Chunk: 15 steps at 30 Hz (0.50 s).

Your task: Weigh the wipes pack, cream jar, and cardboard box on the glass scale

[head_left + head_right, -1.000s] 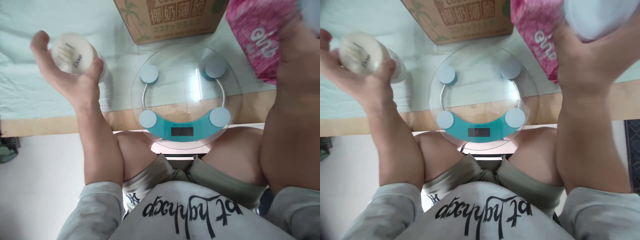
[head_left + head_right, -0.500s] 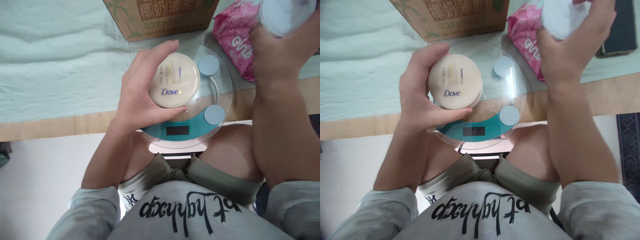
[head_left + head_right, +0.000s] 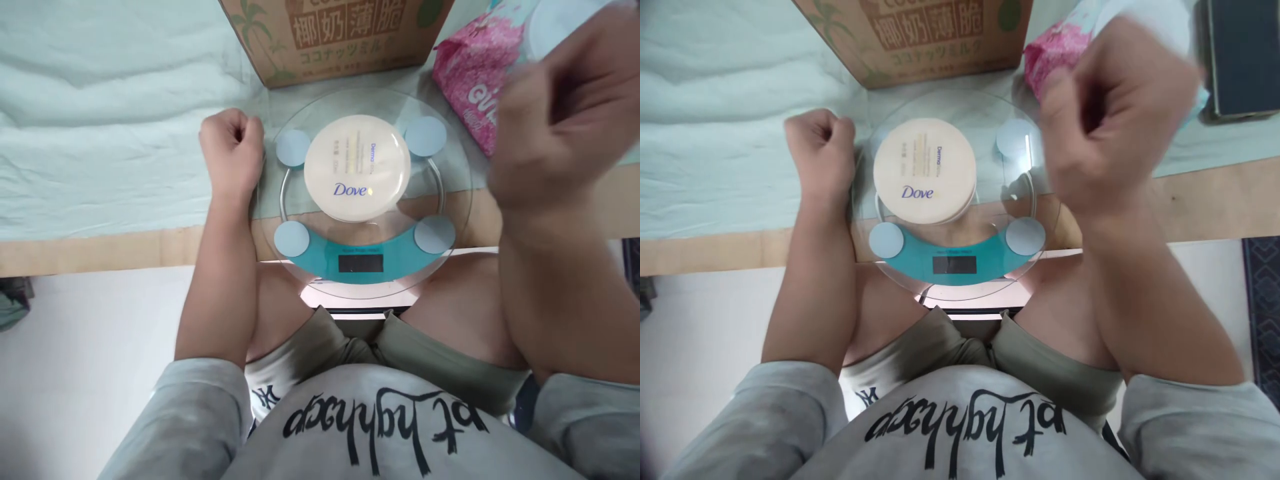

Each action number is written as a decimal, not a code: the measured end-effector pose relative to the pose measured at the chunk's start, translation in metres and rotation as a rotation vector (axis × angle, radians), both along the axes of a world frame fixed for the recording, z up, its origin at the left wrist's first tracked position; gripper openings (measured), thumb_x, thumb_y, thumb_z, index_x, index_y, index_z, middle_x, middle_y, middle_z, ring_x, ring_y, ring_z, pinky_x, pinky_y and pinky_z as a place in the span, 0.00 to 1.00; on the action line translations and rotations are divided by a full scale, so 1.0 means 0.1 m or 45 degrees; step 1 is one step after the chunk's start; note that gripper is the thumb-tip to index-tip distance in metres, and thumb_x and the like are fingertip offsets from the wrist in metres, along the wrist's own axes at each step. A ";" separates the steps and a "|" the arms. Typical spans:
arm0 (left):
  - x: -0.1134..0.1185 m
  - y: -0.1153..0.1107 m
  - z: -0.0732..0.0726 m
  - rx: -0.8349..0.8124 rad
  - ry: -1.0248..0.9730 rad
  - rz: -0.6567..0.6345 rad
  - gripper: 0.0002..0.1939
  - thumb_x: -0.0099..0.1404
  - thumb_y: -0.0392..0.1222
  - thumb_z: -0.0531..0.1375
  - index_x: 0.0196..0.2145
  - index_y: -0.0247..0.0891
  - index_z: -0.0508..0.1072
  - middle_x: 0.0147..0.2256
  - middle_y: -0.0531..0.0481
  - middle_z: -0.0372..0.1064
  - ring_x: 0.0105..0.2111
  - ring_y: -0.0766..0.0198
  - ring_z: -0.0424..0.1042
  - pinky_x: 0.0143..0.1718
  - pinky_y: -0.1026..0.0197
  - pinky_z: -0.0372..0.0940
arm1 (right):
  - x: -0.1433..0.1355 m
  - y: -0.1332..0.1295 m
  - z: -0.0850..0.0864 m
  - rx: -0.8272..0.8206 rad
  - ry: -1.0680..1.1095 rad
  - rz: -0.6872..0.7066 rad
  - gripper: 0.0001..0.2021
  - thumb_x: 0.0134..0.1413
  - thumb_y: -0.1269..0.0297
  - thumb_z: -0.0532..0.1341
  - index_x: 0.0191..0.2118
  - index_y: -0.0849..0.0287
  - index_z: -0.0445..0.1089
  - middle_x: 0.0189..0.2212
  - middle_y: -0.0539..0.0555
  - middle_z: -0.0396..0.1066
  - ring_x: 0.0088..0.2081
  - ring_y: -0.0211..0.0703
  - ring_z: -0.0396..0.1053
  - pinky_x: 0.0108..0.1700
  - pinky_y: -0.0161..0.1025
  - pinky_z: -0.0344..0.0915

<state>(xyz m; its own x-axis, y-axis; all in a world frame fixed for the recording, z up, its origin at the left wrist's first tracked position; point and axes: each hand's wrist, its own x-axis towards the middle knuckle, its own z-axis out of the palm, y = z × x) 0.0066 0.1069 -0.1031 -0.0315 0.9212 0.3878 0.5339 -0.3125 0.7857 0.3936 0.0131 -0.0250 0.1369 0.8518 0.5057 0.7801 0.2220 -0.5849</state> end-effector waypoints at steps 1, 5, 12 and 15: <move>0.05 -0.05 0.03 -0.090 0.064 0.033 0.34 0.76 0.34 0.72 0.23 0.41 0.52 0.25 0.55 0.39 0.28 0.67 0.44 0.34 0.52 0.47 | -0.07 -0.03 -0.03 -0.038 0.023 0.107 0.26 0.69 0.48 0.61 0.26 0.62 0.58 0.25 0.57 0.56 0.31 0.32 0.54 0.41 0.41 0.56; 0.25 -0.19 0.24 -0.329 0.215 0.115 0.31 0.74 0.25 0.68 0.22 0.41 0.55 0.24 0.56 0.42 0.29 0.67 0.47 0.38 0.52 0.47 | -0.24 0.02 -0.20 -0.237 0.071 0.249 0.25 0.62 0.57 0.64 0.22 0.62 0.53 0.20 0.51 0.45 0.25 0.27 0.42 0.32 0.37 0.48; 0.26 -0.21 0.31 -0.361 0.291 0.157 0.29 0.70 0.33 0.67 0.20 0.43 0.54 0.22 0.54 0.44 0.27 0.63 0.48 0.36 0.49 0.49 | -0.22 0.05 -0.23 -0.370 0.080 0.269 0.23 0.60 0.61 0.65 0.21 0.64 0.54 0.18 0.50 0.46 0.24 0.25 0.44 0.31 0.34 0.45; 0.25 -0.24 0.32 -0.351 0.302 0.143 0.29 0.70 0.36 0.67 0.20 0.43 0.53 0.22 0.53 0.44 0.27 0.61 0.48 0.36 0.48 0.50 | -0.23 0.02 -0.22 -0.420 0.038 0.263 0.24 0.60 0.59 0.66 0.21 0.65 0.57 0.18 0.50 0.50 0.24 0.25 0.46 0.31 0.35 0.44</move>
